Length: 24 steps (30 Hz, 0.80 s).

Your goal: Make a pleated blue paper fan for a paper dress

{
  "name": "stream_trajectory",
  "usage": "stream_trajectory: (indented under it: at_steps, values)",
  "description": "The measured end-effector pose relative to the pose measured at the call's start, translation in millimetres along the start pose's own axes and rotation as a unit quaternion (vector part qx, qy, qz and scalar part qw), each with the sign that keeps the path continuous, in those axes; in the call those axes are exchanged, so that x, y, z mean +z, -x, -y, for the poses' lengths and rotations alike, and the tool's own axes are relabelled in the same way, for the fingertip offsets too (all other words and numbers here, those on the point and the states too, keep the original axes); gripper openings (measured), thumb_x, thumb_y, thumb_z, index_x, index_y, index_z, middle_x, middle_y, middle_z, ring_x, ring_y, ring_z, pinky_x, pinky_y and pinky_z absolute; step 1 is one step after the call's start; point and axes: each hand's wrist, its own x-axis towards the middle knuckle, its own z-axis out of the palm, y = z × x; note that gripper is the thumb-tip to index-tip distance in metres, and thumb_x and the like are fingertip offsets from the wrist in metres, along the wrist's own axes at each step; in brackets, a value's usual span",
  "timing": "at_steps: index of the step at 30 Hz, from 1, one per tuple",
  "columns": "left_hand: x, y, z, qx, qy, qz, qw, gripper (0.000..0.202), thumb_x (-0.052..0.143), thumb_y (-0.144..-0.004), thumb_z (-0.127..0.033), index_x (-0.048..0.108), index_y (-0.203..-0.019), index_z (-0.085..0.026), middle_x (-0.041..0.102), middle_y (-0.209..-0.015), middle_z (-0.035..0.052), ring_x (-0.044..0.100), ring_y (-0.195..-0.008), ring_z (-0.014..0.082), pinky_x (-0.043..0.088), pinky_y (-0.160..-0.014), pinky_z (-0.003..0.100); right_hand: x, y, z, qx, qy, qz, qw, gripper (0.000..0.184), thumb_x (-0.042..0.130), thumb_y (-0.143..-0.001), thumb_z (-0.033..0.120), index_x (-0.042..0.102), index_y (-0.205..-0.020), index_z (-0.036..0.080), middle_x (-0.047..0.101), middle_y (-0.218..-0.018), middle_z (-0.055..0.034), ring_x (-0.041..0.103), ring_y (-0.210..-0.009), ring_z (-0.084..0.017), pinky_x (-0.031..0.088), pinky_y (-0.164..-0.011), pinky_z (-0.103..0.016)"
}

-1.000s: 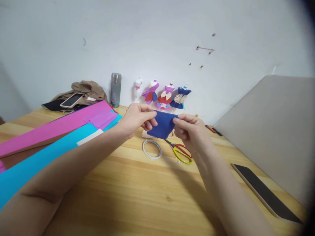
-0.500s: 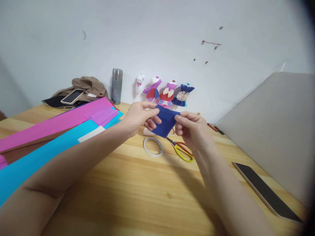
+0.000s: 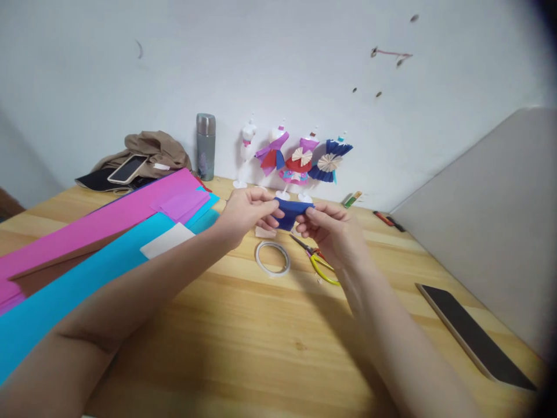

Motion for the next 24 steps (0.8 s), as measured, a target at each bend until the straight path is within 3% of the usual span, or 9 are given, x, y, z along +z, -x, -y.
stream_trajectory:
  at_steps: [10, 18, 24]
  values:
    - [-3.2, -8, 8, -0.039, 0.014, -0.019, 0.999, 0.013, 0.068, -0.079, -0.011, 0.068, -0.066, -0.011, 0.072, -0.06, 0.0041, 0.063, -0.047, 0.0094, 0.055, -0.051, 0.021, 0, -4, -13, 0.016, -0.031, 0.009, 0.999, 0.029, 0.092, -0.057, 0.032, 0.068, -0.064, 0.019, 0.073, -0.063, -0.0012, 0.066, -0.052, -0.01, 0.054, -0.051, -0.019]
    - [-6.9, -13, 20, -0.024, -0.006, -0.066, 0.997, 0.008, 0.071, -0.074, -0.018, 0.072, -0.069, -0.012, 0.072, -0.062, 0.0033, 0.064, -0.049, 0.0096, 0.055, -0.052, 0.021, 1, -8, -25, 0.038, -0.021, 0.0, 0.999, 0.028, 0.092, -0.057, 0.034, 0.069, -0.063, 0.019, 0.073, -0.063, -0.0026, 0.065, -0.054, -0.011, 0.052, -0.051, -0.02]
    - [-6.5, -15, 27, -0.011, -0.009, -0.103, 0.995, 0.012, 0.075, -0.066, -0.023, 0.069, -0.07, -0.013, 0.067, -0.054, -0.0004, 0.062, -0.049, 0.0106, 0.055, -0.053, 0.022, 0, -12, -34, 0.048, -0.024, -0.018, 0.998, 0.027, 0.091, -0.057, 0.033, 0.069, -0.064, 0.019, 0.073, -0.062, -0.0021, 0.062, -0.051, -0.011, 0.052, -0.049, -0.022]
